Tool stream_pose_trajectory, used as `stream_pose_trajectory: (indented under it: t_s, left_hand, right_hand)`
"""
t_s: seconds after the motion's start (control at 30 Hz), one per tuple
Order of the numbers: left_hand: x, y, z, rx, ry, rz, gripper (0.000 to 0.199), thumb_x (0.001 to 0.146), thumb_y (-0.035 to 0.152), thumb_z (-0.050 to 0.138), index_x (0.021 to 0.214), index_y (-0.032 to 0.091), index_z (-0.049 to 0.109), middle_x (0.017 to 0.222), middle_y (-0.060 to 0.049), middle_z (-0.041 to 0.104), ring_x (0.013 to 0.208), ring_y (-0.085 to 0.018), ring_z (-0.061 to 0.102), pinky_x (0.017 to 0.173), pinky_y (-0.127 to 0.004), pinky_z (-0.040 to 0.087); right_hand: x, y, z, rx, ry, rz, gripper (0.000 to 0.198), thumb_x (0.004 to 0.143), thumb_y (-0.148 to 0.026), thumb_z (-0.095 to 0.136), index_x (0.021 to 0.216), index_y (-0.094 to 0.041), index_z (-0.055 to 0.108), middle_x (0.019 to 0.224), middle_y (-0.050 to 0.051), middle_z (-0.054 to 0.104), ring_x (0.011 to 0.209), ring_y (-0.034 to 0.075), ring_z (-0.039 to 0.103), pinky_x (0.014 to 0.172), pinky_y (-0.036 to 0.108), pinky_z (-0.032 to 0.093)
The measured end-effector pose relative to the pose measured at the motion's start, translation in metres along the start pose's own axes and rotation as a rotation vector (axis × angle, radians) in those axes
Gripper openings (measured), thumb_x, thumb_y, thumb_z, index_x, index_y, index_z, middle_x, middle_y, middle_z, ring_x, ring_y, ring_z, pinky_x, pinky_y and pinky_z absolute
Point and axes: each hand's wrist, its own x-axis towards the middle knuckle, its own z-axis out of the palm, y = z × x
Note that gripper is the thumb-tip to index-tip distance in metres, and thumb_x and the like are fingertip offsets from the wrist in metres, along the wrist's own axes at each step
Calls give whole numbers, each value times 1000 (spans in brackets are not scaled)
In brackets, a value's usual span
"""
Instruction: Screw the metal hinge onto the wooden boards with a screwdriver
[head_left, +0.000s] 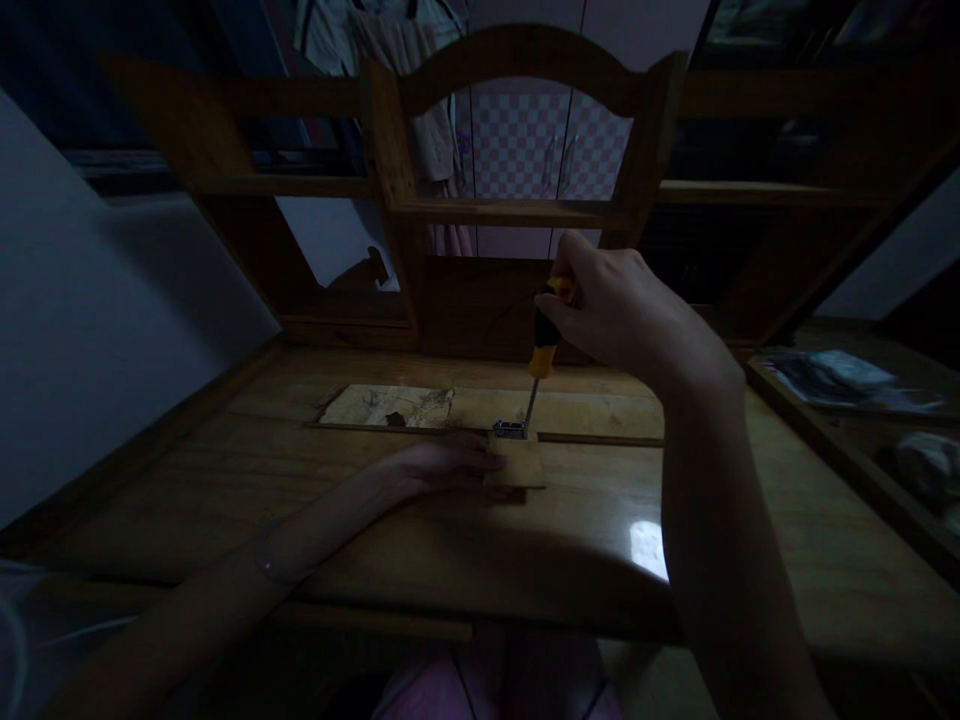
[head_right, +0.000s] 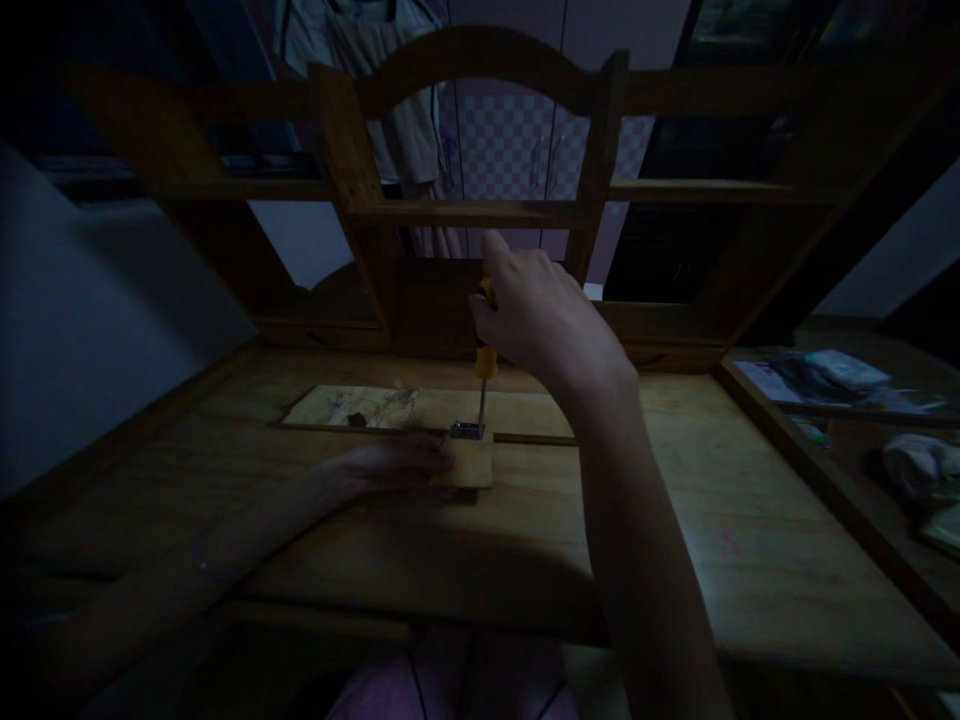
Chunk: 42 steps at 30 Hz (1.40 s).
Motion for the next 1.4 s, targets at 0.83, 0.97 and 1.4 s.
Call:
stream_pose_trajectory:
  t_s: [0.83, 0.97, 1.4]
  left_hand:
    - [-3, 4, 6, 6, 15, -9, 38, 76, 22, 82, 108, 8, 71, 115, -16, 71, 107, -25, 68, 97, -38, 55]
    - [-1, 3, 3, 7, 18, 0, 39, 74, 23, 83, 108, 9, 71, 112, -15, 72, 106, -25, 68, 96, -39, 56]
    - [-1, 2, 1, 2, 11, -3, 36, 75, 23, 83, 105, 9, 72, 109, -14, 73, 103, -24, 69, 97, -38, 55]
  right_hand:
    - [2, -11, -6, 16, -54, -4, 26, 87, -22, 53, 113, -20, 54, 93, 10, 64, 88, 27, 60, 77, 40, 45]
    - [2, -11, -7, 21, -54, -2, 26, 88, -23, 52, 114, -19, 55, 95, 11, 65, 89, 28, 59, 78, 41, 45]
    - [2, -9, -7, 28, -46, -1, 26, 90, -30, 54, 114, -21, 58, 97, 10, 67, 89, 28, 61, 77, 40, 44]
